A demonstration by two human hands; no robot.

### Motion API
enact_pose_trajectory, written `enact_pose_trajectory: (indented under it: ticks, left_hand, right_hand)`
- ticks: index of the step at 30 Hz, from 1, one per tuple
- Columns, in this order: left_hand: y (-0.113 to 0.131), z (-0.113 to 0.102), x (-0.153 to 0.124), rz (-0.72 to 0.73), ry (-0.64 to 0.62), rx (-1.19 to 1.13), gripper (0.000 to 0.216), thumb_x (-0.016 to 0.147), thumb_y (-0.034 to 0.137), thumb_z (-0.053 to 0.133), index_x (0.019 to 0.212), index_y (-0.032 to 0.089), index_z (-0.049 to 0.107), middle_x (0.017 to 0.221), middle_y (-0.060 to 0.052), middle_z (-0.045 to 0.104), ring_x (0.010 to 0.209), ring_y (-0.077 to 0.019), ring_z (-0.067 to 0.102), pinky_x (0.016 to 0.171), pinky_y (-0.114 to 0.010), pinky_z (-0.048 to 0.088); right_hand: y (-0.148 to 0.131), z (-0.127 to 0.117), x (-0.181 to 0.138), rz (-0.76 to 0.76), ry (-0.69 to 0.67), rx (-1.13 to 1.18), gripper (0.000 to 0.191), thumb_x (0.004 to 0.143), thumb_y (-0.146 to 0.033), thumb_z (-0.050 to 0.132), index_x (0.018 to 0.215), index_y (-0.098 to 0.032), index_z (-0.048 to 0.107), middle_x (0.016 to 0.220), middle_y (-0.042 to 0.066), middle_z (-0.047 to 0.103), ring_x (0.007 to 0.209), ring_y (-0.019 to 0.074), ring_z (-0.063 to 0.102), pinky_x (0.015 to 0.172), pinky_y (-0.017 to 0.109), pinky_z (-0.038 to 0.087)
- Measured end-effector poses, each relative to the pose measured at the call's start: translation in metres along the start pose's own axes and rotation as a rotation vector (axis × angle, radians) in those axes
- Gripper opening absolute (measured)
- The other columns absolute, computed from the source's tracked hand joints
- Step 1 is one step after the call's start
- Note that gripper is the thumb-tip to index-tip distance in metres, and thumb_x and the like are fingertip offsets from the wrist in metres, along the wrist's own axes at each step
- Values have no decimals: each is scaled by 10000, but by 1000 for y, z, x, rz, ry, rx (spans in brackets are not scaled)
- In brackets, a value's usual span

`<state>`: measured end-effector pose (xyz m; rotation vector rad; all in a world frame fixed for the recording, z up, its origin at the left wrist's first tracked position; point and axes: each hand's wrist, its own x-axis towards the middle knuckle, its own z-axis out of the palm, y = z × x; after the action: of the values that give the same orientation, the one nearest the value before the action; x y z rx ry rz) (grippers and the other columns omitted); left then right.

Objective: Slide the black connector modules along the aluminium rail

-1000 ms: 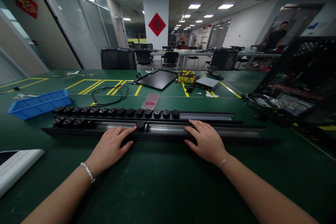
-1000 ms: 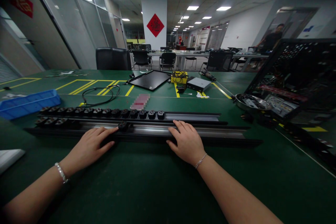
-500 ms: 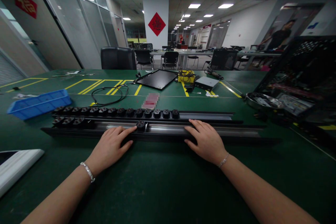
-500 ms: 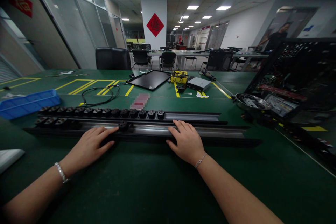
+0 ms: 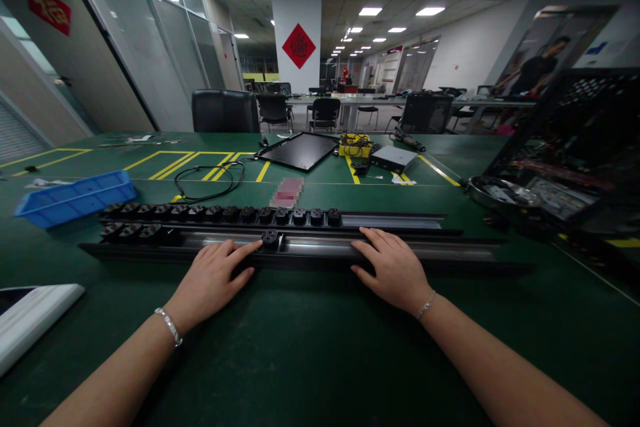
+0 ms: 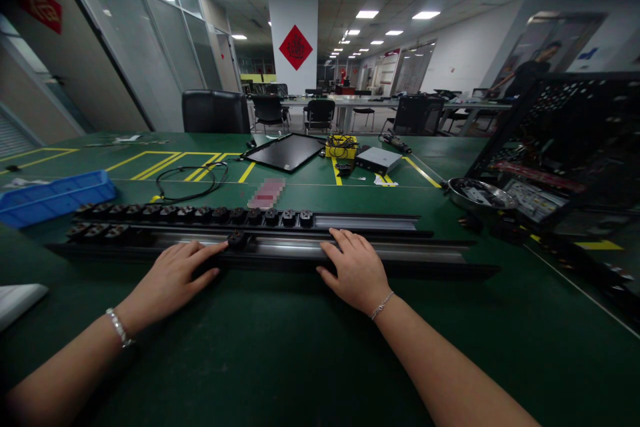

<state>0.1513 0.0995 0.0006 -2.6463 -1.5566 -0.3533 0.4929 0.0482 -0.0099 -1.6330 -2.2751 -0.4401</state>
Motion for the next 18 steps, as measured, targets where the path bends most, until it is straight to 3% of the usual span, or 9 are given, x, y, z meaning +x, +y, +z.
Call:
enact_pose_trajectory:
  ticks: [18]
  left_hand:
    - [2, -1, 0, -6, -8, 19, 506, 838, 451, 467, 1334, 352, 435, 937, -46, 558, 887, -230, 532, 845, -387, 408]
  right_hand:
    - [-1, -2, 0, 0, 12, -5, 413, 823, -427, 515, 1151, -196, 613, 1312, 137, 523, 1197, 284, 457, 983, 442, 360]
